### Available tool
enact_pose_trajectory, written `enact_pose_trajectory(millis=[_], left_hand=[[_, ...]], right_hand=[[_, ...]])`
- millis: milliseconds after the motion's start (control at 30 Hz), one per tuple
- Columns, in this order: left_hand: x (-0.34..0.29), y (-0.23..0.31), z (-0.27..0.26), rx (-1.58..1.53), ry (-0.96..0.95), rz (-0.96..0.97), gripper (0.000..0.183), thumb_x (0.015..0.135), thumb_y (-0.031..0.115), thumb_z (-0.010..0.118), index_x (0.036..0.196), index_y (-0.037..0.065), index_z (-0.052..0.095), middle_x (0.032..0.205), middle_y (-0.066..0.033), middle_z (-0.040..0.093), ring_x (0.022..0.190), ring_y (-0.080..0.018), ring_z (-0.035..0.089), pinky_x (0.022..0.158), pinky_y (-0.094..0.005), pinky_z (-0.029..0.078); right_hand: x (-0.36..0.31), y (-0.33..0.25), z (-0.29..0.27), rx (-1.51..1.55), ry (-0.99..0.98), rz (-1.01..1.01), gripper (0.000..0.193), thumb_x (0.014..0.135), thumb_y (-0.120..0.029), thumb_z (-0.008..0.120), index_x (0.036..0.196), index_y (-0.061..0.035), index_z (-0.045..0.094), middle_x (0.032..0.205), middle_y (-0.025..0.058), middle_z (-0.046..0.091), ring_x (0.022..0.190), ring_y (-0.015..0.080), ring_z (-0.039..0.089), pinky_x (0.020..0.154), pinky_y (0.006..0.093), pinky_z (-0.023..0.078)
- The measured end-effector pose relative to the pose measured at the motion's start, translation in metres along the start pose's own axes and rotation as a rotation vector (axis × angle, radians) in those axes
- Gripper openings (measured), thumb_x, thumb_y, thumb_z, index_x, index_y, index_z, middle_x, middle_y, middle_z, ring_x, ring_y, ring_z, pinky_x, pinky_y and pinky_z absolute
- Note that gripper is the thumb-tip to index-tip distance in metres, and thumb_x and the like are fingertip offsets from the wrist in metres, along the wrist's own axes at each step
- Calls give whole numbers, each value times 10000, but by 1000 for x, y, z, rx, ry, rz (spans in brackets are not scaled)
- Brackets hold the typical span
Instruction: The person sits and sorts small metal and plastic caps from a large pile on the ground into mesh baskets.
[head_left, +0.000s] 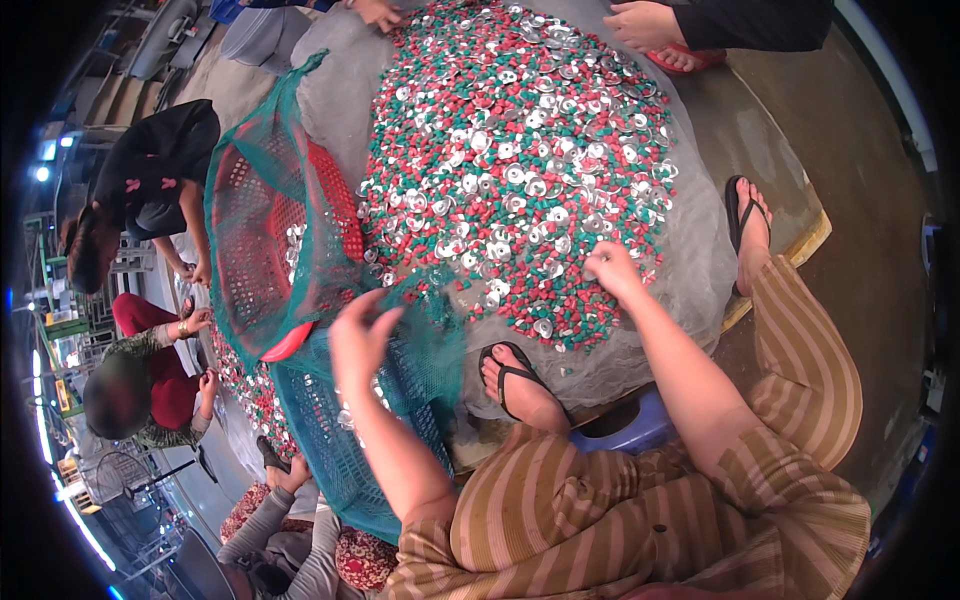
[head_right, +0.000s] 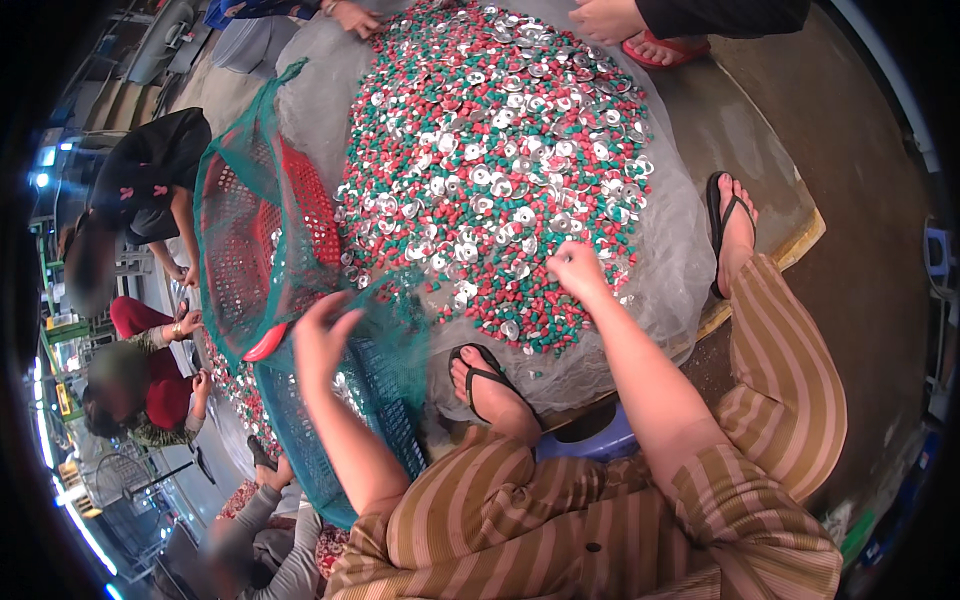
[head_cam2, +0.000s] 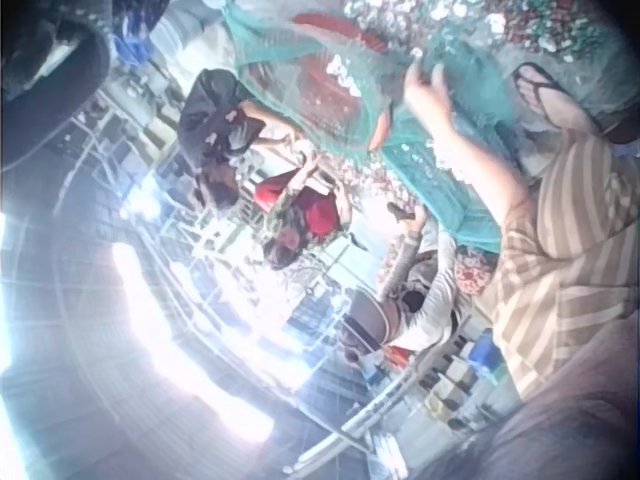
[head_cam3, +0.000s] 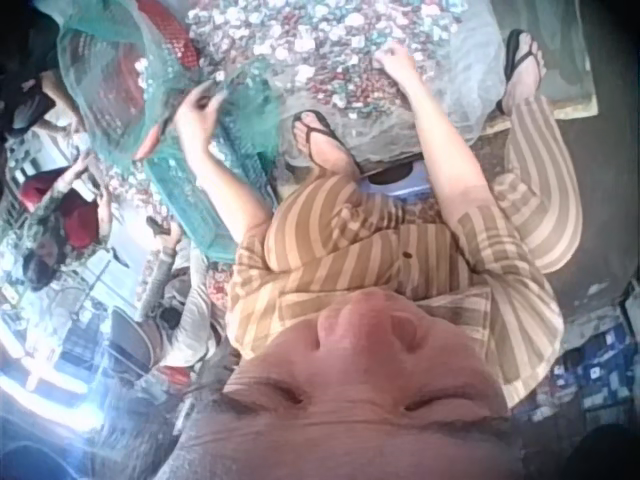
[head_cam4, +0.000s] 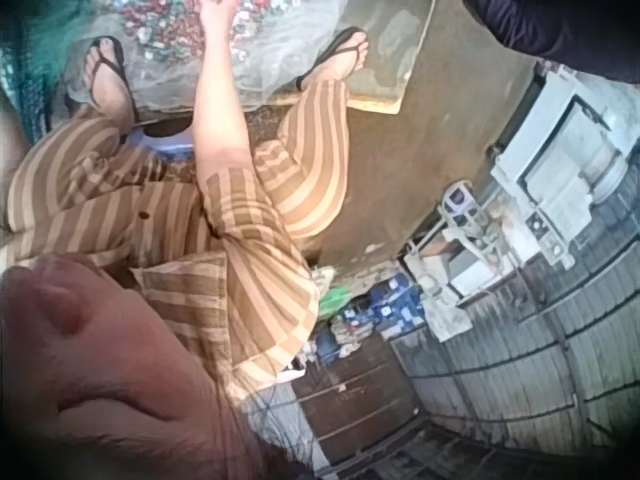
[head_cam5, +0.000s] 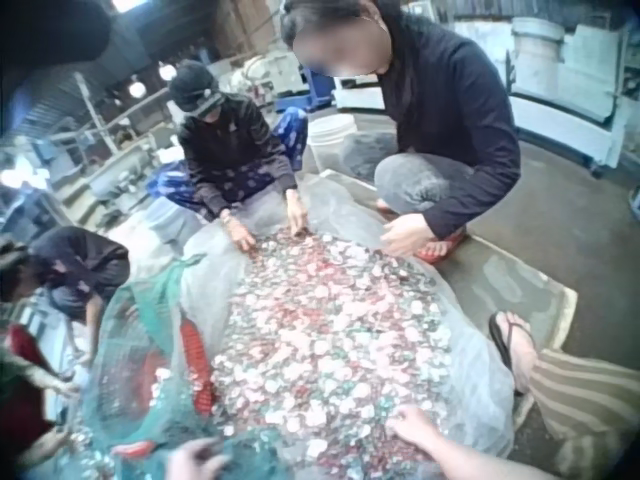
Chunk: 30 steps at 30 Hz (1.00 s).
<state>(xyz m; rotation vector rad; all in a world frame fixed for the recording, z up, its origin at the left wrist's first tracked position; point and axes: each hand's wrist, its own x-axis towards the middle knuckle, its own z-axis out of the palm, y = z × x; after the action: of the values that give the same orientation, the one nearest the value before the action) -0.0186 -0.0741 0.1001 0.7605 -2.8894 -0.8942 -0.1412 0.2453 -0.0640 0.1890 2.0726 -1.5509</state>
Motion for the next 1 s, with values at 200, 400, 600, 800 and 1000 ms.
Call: enact_pose_trajectory(millis=[200, 400, 600, 800, 1000], left_hand=[[8, -19, 136, 285, -357, -20, 338, 654, 258, 709, 914, 54, 637, 860, -160, 625, 822, -288, 606, 731, -364, 474], [-5, -23, 167, 78, -224, 46, 234, 628, 164, 714, 721, 38, 540, 753, -117, 574, 688, -301, 567, 637, -386, 452], [5, -10, 169, -55, -164, 128, 260, 614, 37, 694, 655, 29, 438, 622, -103, 512, 579, -239, 505, 565, -348, 424], [4, 3, 182, 136, -123, 414, 218, 613, 12, 659, 671, 30, 450, 684, -129, 513, 703, -334, 528, 629, -395, 425], [13, -24, 178, -251, -231, -24, 173, 637, -2, 576, 655, 49, 413, 620, -80, 538, 601, -251, 571, 543, -358, 455]], right_hand=[[9, -2, -25, 186, 196, 245, 43, 729, -88, 519, 716, -80, 479, 622, 63, 593, 431, 104, 495, 324, 254, 336], [8, 22, -49, -313, 562, 212, 80, 767, -121, 515, 845, -120, 497, 673, 135, 589, 646, 264, 589, 561, 393, 458], [-14, 16, -48, -681, 367, 60, 266, 710, -170, 643, 960, -179, 552, 982, 100, 539, 839, 317, 575, 719, 418, 458], [-12, 13, -41, -777, 398, 29, 375, 697, -195, 670, 1056, -201, 561, 990, 108, 545, 845, 314, 581, 723, 417, 470], [-7, 15, -44, -806, 432, 13, 232, 705, -202, 658, 920, -150, 585, 950, 121, 553, 832, 339, 569, 704, 428, 461]])
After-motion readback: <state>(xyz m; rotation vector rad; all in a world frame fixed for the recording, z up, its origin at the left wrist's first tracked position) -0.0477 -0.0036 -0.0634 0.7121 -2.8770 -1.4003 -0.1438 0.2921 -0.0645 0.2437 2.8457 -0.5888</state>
